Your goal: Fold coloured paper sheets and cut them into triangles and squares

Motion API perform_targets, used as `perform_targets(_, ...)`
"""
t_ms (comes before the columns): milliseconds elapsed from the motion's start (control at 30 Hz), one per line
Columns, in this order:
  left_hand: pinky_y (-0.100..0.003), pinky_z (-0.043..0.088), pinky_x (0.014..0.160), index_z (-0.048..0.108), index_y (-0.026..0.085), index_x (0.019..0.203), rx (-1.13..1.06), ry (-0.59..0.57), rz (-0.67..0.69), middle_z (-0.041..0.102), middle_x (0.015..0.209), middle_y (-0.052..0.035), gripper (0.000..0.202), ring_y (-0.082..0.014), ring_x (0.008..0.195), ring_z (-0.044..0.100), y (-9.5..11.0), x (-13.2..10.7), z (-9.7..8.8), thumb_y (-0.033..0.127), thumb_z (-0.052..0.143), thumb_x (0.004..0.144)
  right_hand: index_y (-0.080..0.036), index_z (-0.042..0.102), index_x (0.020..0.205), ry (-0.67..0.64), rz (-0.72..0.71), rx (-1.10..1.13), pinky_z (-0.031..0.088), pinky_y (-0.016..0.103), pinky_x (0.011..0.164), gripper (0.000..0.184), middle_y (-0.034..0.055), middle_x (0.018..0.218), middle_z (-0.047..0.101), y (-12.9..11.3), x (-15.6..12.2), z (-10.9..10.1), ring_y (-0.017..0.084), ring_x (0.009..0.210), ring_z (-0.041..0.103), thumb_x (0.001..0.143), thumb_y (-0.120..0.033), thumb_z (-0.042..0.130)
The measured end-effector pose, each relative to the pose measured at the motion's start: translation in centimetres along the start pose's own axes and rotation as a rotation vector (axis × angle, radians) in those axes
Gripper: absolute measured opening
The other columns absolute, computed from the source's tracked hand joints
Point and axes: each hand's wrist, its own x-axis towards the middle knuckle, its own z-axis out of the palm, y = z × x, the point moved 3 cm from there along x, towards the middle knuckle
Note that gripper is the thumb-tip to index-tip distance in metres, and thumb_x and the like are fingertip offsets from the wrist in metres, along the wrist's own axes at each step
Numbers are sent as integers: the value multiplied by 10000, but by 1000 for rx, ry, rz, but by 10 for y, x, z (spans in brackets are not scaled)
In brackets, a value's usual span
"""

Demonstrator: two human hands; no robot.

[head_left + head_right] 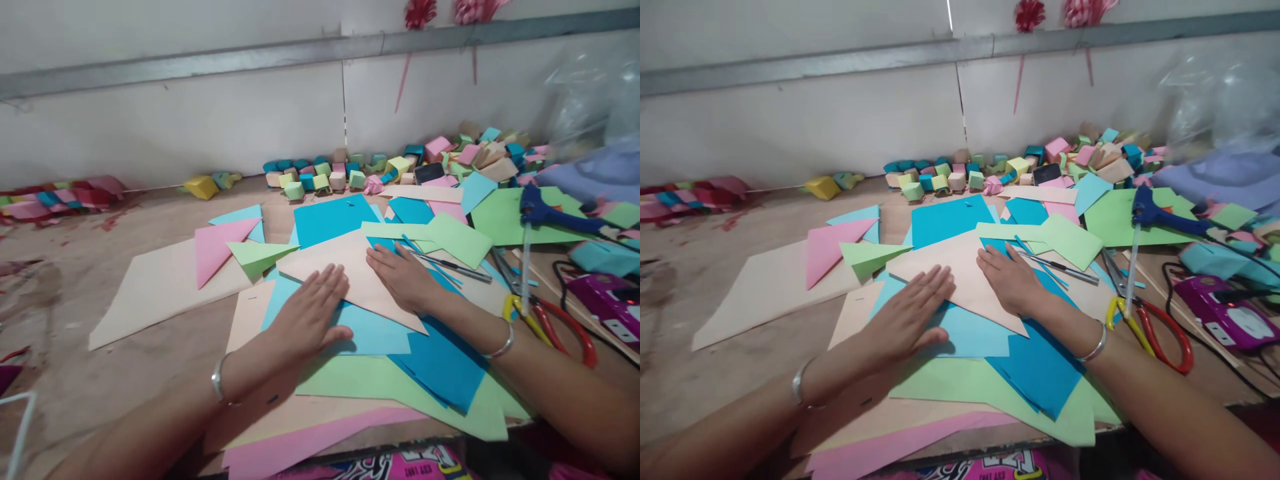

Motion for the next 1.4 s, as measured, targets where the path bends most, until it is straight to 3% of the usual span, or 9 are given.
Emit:
perform_targets(100, -510, 214, 1165, 232, 110, 1499, -59, -53, 55, 228, 1559, -219, 900, -347, 1458, 175, 22, 9, 7, 747, 285, 865, -92, 406, 1435, -1, -1, 9, 198, 528, 1153, 534, 101, 1546, 326, 0, 0, -1, 262, 1434, 259, 907, -121, 340)
perform_targets(300, -685, 239, 1062, 309, 354, 1483, -160, -69, 51, 54, 1602, -148, 797, -487, 1425, 119, 29, 6, 9, 767, 390, 807, -70, 397, 1437, -28, 6, 37, 188, 526, 1159, 546, 119, 1548, 317, 0, 2, -4, 267, 1436, 253, 895, -123, 349)
perform_targets(400, -742, 256, 1002, 406, 360, 1428, -186, -92, 35, 174, 1570, -161, 741, -520, 1399, 156, 33, 14, 3, 767, 388, 809, -68, 392, 1439, -43, 19, 50, 192, 522, 1160, 550, 117, 1552, 310, -1, 2, -6, 262, 1439, 246, 895, -132, 355)
perform_targets(533, -667, 270, 1068, 519, 205, 1307, -229, -102, 100, 367, 1481, -192, 706, -414, 1396, 267, 44, 30, -1, 715, 281, 881, -69, 381, 1445, -65, 22, 59, 190, 526, 1159, 570, 115, 1562, 285, -1, 2, -7, 261, 1446, 228, 879, -132, 381)
perform_targets(867, -649, 191, 1119, 387, 254, 1409, -187, -10, 158, 244, 1542, -180, 755, -399, 1440, 167, 70, 31, 9, 742, 373, 832, -121, 405, 1440, -38, 33, 120, 195, 487, 1167, 566, 113, 1553, 306, 3, 3, -2, 233, 1441, 250, 875, -125, 407)
perform_targets(1033, -666, 237, 1090, 272, 300, 1479, -200, 24, 123, 53, 1580, -190, 825, -447, 1448, 59, 90, 30, 18, 736, 449, 802, -110, 400, 1440, -31, 22, 120, 198, 504, 1163, 577, 123, 1554, 300, 3, 3, -2, 247, 1440, 250, 864, -111, 408)
perform_targets(1133, -636, 260, 1095, 299, 291, 1471, -192, 26, 106, 44, 1585, -185, 754, -439, 1450, 74, 88, 26, 15, 703, 410, 850, -98, 395, 1441, -27, 18, 102, 192, 502, 1165, 590, 125, 1557, 294, 2, 3, -2, 251, 1440, 249, 851, -112, 418)
perform_targets(1267, -622, 230, 1115, 386, 245, 1426, -98, -20, 56, 244, 1556, -165, 736, -394, 1441, 187, 69, 22, 6, 716, 358, 861, -77, 385, 1444, -33, 3, 80, 193, 507, 1164, 604, 133, 1561, 282, 1, 2, -3, 261, 1443, 235, 845, -132, 435)
perform_targets(1400, -649, 186, 1109, 398, 330, 1416, 19, -24, 0, 313, 1552, -80, 684, -369, 1437, 222, 46, 11, 1, 719, 374, 853, -71, 381, 1445, -55, 16, 68, 199, 506, 1163, 594, 127, 1561, 285, -1, 3, -6, 261, 1447, 226, 854, -118, 421)
